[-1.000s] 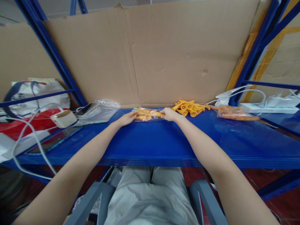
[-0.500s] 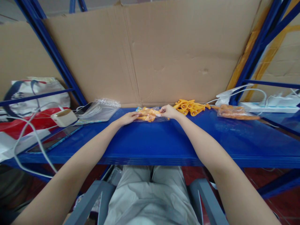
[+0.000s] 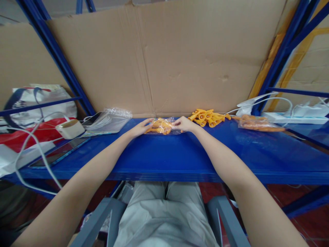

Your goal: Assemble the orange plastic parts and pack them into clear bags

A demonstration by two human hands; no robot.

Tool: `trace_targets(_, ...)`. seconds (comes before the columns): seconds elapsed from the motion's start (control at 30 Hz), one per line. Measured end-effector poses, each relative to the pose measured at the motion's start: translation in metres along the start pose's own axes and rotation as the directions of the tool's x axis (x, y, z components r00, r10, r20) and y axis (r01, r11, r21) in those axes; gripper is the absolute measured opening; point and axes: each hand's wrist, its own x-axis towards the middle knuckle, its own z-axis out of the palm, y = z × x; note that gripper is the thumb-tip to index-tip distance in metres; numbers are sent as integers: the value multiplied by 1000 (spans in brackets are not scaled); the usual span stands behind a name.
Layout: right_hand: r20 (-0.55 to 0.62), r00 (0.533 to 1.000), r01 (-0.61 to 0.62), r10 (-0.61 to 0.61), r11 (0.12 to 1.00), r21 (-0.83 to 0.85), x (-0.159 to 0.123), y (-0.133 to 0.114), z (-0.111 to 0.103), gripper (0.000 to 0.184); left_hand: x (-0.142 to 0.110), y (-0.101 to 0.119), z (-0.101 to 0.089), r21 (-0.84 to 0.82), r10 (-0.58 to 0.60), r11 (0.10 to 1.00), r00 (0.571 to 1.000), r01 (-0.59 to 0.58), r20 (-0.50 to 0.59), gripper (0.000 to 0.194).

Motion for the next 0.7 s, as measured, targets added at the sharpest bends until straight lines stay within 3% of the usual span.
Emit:
trace_targets(0.23, -26, 996, 80, -83, 991, -108, 2, -1, -2, 22, 4, -5, -1, -28, 7, 1000, 1000, -8, -18, 53)
trace_targets(0.5, -78, 995, 66, -57, 991, 114, -4, -9, -4, 35, 9, -8, -3, -26, -34, 999, 998, 33, -43, 51)
trace_targets(0.7, -17, 997, 78, -79, 996, -37, 0, -7, -1, 12, 6, -2, -2, -46, -76, 996, 997, 75, -31, 51)
